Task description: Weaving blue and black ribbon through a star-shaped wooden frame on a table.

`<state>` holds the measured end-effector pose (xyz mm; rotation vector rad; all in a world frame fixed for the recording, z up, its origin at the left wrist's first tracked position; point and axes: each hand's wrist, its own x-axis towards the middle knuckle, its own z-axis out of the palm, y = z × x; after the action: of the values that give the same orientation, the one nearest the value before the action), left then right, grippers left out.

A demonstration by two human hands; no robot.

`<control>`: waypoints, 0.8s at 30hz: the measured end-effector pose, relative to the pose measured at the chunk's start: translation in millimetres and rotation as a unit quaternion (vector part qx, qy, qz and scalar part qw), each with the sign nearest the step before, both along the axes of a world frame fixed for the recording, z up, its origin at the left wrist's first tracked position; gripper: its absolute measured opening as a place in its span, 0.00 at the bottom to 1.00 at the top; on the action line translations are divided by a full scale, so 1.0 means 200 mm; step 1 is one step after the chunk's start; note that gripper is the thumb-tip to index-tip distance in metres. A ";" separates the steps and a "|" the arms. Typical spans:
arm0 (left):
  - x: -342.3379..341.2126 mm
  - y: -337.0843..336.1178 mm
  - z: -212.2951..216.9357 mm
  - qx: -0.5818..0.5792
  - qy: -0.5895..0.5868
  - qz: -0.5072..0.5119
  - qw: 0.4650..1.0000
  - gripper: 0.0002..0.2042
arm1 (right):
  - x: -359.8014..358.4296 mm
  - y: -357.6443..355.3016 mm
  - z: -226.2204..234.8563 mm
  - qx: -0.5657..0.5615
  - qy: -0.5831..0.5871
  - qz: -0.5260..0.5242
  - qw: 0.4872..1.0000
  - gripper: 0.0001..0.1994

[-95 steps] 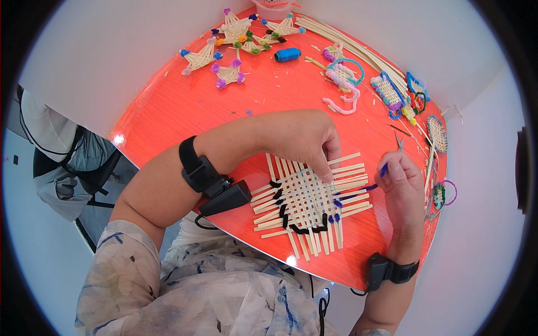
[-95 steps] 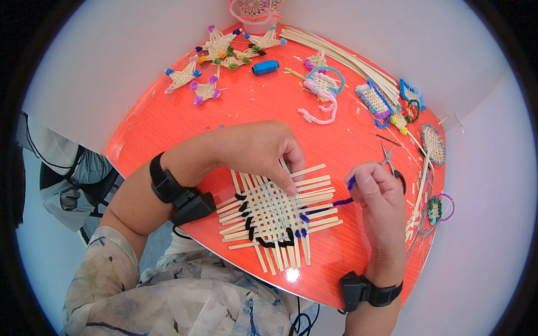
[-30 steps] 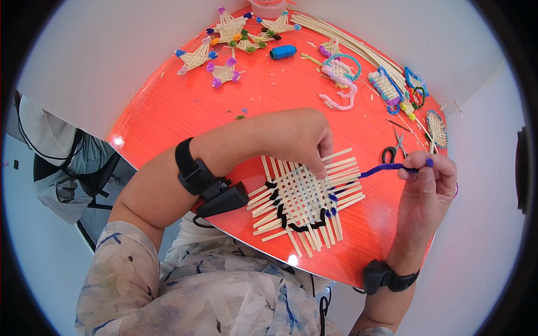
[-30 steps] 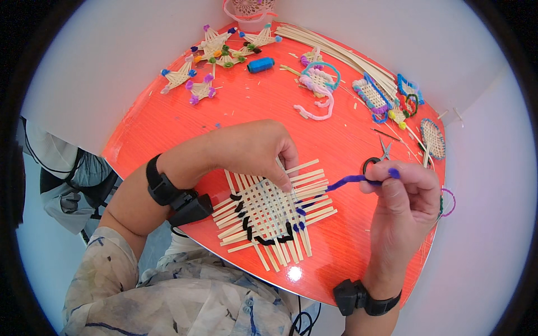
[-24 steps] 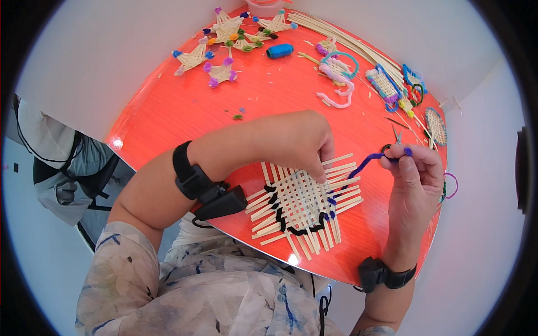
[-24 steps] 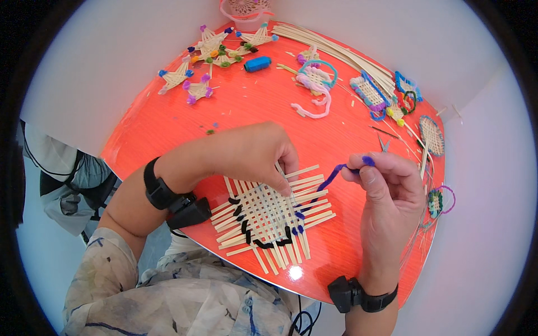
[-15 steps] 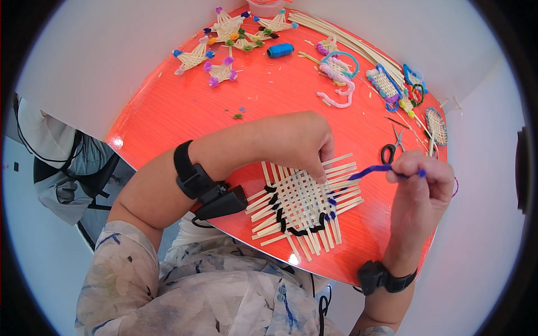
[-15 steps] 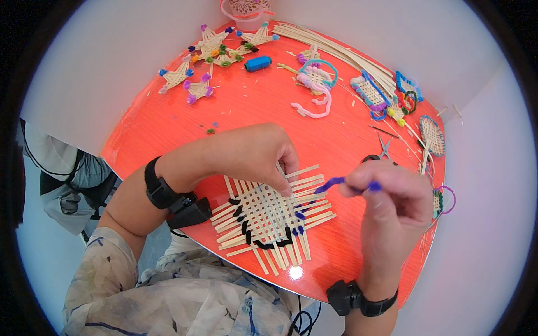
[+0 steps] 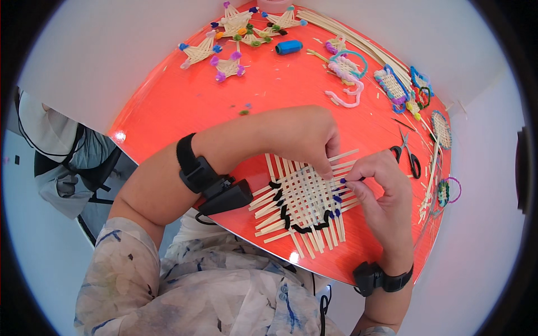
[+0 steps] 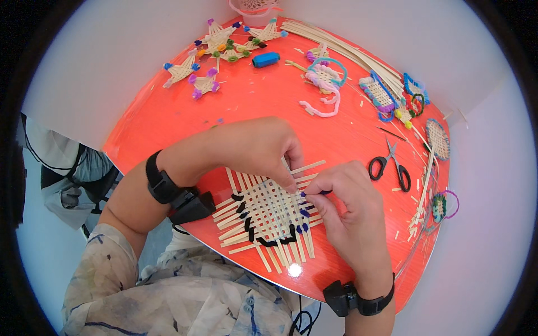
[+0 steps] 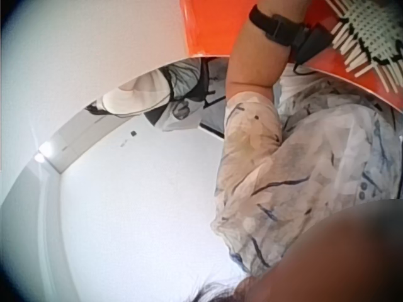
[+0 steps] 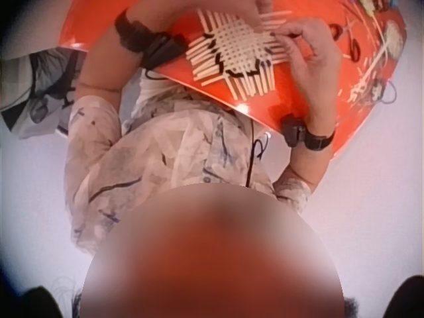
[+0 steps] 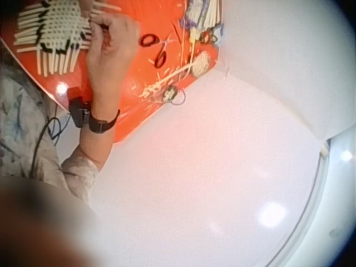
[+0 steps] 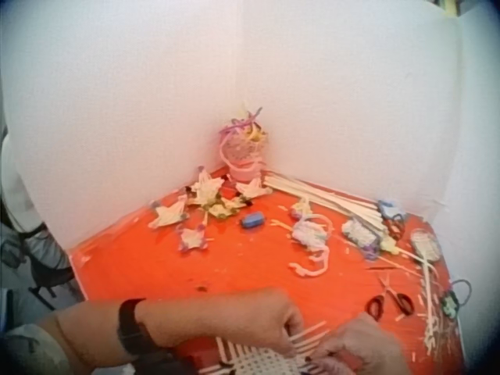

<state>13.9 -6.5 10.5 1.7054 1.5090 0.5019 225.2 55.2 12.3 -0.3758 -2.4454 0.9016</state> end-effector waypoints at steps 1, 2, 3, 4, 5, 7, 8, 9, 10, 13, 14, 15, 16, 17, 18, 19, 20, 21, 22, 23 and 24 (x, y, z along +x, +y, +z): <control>0.00 0.00 0.00 -0.001 -0.001 0.002 1.000 0.15 | 0.00 0.00 0.00 -0.001 -0.001 0.002 1.000 0.08; 0.00 0.00 0.00 -0.014 -0.009 0.001 1.000 0.15 | -0.01 0.00 -0.01 0.003 -0.010 0.013 1.000 0.09; 0.00 0.00 0.00 -0.027 -0.017 -0.001 0.999 0.15 | -0.01 0.00 -0.01 0.007 -0.019 0.023 1.000 0.09; 0.00 0.01 0.00 -0.028 -0.018 0.001 0.999 0.15 | -0.02 0.00 -0.02 0.007 -0.020 0.025 0.999 0.09; 0.00 0.01 -0.01 -0.035 -0.019 0.000 0.999 0.15 | -0.02 -0.01 -0.03 -0.006 -0.027 0.020 0.999 0.08; 0.00 0.01 -0.01 -0.043 -0.020 0.000 0.999 0.15 | -0.02 -0.01 -0.04 -0.019 -0.035 0.017 0.999 0.08; -0.01 0.01 -0.01 -0.050 -0.034 0.000 0.998 0.15 | -0.02 -0.01 -0.04 -0.001 -0.041 0.018 0.999 0.08; -0.01 0.00 -0.01 -0.056 -0.048 0.000 0.997 0.14 | -0.02 -0.01 -0.05 0.016 -0.046 0.018 0.999 0.08; -0.01 0.01 -0.01 -0.056 -0.048 0.000 0.997 0.14 | -0.02 0.00 -0.05 0.016 -0.047 0.018 0.999 0.08; -0.01 0.01 -0.02 -0.068 -0.059 0.004 0.996 0.14 | -0.02 0.00 -0.06 0.036 -0.042 0.021 0.998 0.08; -0.01 0.01 -0.02 -0.069 -0.061 0.003 0.996 0.14 | -0.02 0.00 -0.06 0.044 -0.041 0.023 0.998 0.08; -0.01 0.01 -0.01 -0.071 -0.064 0.002 0.995 0.13 | -0.02 0.00 -0.06 0.052 -0.041 0.026 0.997 0.08; -0.01 0.01 -0.01 -0.071 -0.064 0.002 0.995 0.13 | -0.02 0.00 -0.06 0.052 -0.041 0.026 0.997 0.08; -0.01 0.02 -0.02 -0.074 -0.067 0.003 0.995 0.13 | -0.02 0.00 -0.06 0.070 -0.043 0.025 0.996 0.08; 0.00 0.02 -0.02 -0.078 -0.071 0.005 0.994 0.13 | -0.02 0.00 -0.06 0.087 -0.046 0.024 0.995 0.08; 0.00 0.02 -0.01 -0.078 -0.071 0.005 0.994 0.13 | -0.03 0.00 -0.06 0.087 -0.046 0.024 0.995 0.08; 0.00 0.02 -0.01 -0.083 -0.073 0.010 0.994 0.13 | -0.03 0.00 -0.06 0.108 -0.044 0.021 0.993 0.07; 0.00 0.01 -0.01 -0.088 -0.075 0.014 0.993 0.13 | -0.03 0.00 -0.06 0.128 -0.041 0.018 0.991 0.07; 0.00 0.01 -0.01 -0.088 -0.075 0.014 0.993 0.13 | -0.03 0.00 -0.06 0.127 -0.041 0.018 0.991 0.07; 0.00 0.01 -0.01 -0.088 -0.075 0.013 0.993 0.13 | -0.03 0.00 -0.06 0.134 -0.038 0.020 0.990 0.07; 0.00 0.01 -0.01 -0.089 -0.075 0.012 0.993 0.12 | -0.03 0.00 -0.06 0.141 -0.035 0.023 0.989 0.07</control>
<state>13.9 -3.9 9.4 1.4822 1.4229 0.4821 219.0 55.7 0.2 -0.2539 -2.6094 0.5546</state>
